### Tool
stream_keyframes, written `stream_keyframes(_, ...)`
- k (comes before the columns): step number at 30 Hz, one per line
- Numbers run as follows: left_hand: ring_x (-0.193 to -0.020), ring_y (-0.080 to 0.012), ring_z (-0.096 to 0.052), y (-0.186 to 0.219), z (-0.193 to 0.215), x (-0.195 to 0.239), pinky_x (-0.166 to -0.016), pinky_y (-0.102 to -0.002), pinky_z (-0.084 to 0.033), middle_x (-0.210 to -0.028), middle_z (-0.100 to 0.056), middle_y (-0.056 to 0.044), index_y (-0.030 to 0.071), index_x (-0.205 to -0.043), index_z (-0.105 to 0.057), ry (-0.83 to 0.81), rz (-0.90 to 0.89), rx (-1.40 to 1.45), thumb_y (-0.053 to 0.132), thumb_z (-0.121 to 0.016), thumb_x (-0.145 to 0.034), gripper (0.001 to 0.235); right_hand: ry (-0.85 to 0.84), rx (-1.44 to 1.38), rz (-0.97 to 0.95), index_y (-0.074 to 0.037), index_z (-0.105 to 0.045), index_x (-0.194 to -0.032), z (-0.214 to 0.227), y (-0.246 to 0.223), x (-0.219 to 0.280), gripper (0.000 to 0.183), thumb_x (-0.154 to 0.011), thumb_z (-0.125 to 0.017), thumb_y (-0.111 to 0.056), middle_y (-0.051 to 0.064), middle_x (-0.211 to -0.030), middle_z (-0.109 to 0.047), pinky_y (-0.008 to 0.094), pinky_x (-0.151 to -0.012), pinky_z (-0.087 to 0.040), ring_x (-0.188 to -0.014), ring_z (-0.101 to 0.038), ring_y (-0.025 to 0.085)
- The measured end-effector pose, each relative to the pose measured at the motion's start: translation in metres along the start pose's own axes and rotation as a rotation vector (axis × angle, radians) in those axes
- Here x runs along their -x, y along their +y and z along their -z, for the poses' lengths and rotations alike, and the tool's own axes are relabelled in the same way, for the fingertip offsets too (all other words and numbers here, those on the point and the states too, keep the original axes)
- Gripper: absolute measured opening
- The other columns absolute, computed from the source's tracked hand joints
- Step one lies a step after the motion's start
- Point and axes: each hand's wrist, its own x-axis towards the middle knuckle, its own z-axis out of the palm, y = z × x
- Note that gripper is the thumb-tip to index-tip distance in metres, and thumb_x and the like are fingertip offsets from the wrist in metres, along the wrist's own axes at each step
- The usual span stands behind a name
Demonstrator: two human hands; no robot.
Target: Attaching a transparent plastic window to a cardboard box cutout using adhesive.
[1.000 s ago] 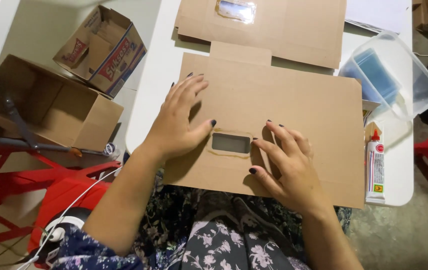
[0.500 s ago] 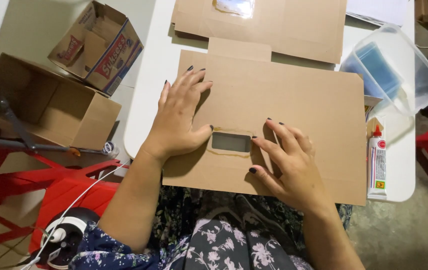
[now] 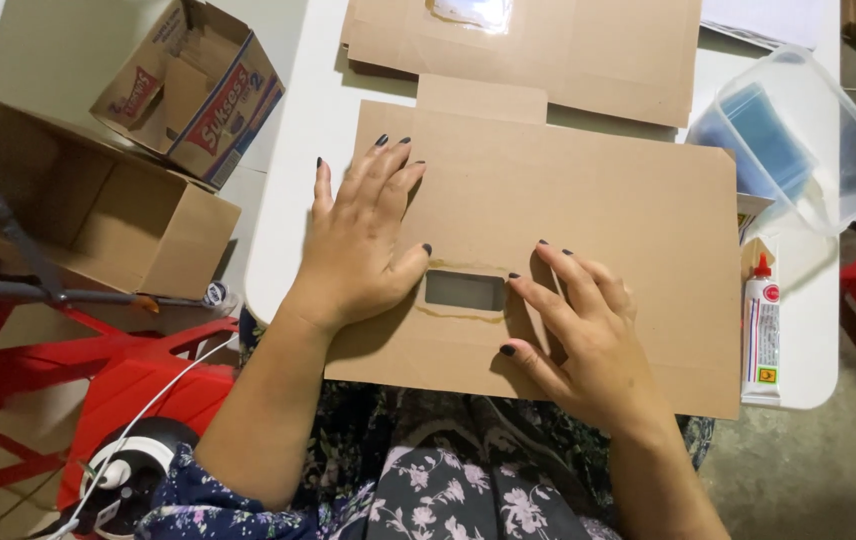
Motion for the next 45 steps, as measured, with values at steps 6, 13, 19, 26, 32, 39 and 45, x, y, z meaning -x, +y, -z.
stream_keyframes(6,-0.153,-0.0298,-0.022,0.006,0.011,-0.001,-0.117,-0.07,-0.005,-0.165,-0.03,-0.01,0.013,-0.151,-0.039,-0.035,-0.008,0.026,0.05,-0.049,-0.094,0.069,-0.014,0.007,-0.027,-0.012,-0.059,-0.138,0.0,0.0,0.001,0.056,-0.094,-0.063,-0.046,0.021,-0.156,-0.045,0.05,-0.117,-0.03,-0.138,-0.045,0.037)
stream_keyframes(13,-0.153,-0.0307,-0.024,0.004,0.007,-0.001,-0.117,-0.069,-0.008,-0.164,-0.033,-0.01,0.014,-0.152,-0.04,0.002,-0.013,0.039,0.047,-0.052,-0.093,0.069,-0.072,0.023,-0.054,-0.017,-0.057,-0.141,0.001,0.0,0.002,0.059,-0.095,-0.056,-0.055,0.015,-0.158,-0.043,0.053,-0.11,-0.034,-0.136,-0.042,0.037)
stream_keyframes(19,-0.153,-0.0305,-0.025,0.004,0.009,-0.002,-0.117,-0.069,-0.009,-0.163,-0.034,-0.01,0.014,-0.152,-0.04,0.0,-0.003,0.023,0.054,-0.053,-0.092,0.073,-0.089,0.041,-0.049,-0.023,-0.063,-0.136,0.004,0.0,-0.001,0.056,-0.092,-0.058,-0.059,0.015,-0.158,-0.042,0.054,-0.104,-0.036,-0.135,-0.041,0.038)
stream_keyframes(26,-0.154,-0.0304,-0.024,0.005,0.009,-0.001,-0.118,-0.069,-0.008,-0.164,-0.033,-0.009,0.013,-0.152,-0.04,0.001,-0.016,0.031,0.054,-0.052,-0.093,0.073,0.007,-0.129,0.049,-0.017,-0.074,-0.113,0.01,-0.003,-0.005,0.037,-0.093,-0.063,-0.047,0.023,-0.15,-0.049,0.052,-0.114,-0.034,-0.136,-0.043,0.041)
stream_keyframes(32,-0.153,-0.0299,-0.024,0.004,0.008,0.0,-0.118,-0.07,-0.008,-0.164,-0.032,-0.009,0.013,-0.153,-0.038,-0.005,-0.021,0.02,0.058,-0.053,-0.09,0.078,-0.076,0.017,-0.052,-0.02,-0.059,-0.14,0.003,-0.002,0.0,0.067,-0.09,-0.056,-0.064,0.018,-0.16,-0.039,0.055,-0.111,-0.034,-0.137,-0.039,0.039)
stream_keyframes(39,-0.153,-0.0293,-0.023,0.003,0.007,0.0,-0.118,-0.069,-0.007,-0.164,-0.031,-0.008,0.013,-0.153,-0.037,-0.021,-0.007,-0.004,0.059,-0.053,-0.09,0.079,-0.036,-0.131,0.073,-0.016,-0.075,-0.113,0.01,-0.003,-0.004,0.043,-0.09,-0.063,-0.052,0.02,-0.152,-0.048,0.056,-0.111,-0.037,-0.135,-0.041,0.041)
stream_keyframes(45,-0.153,-0.0288,-0.021,0.002,0.006,0.0,-0.118,-0.069,-0.005,-0.165,-0.029,-0.009,0.012,-0.154,-0.035,-0.024,-0.007,-0.002,0.06,-0.052,-0.091,0.081,-0.053,-0.033,0.124,-0.022,-0.071,-0.12,0.008,-0.007,-0.004,0.051,-0.092,-0.056,-0.061,0.02,-0.154,-0.045,0.055,-0.11,-0.035,-0.135,-0.041,0.041)
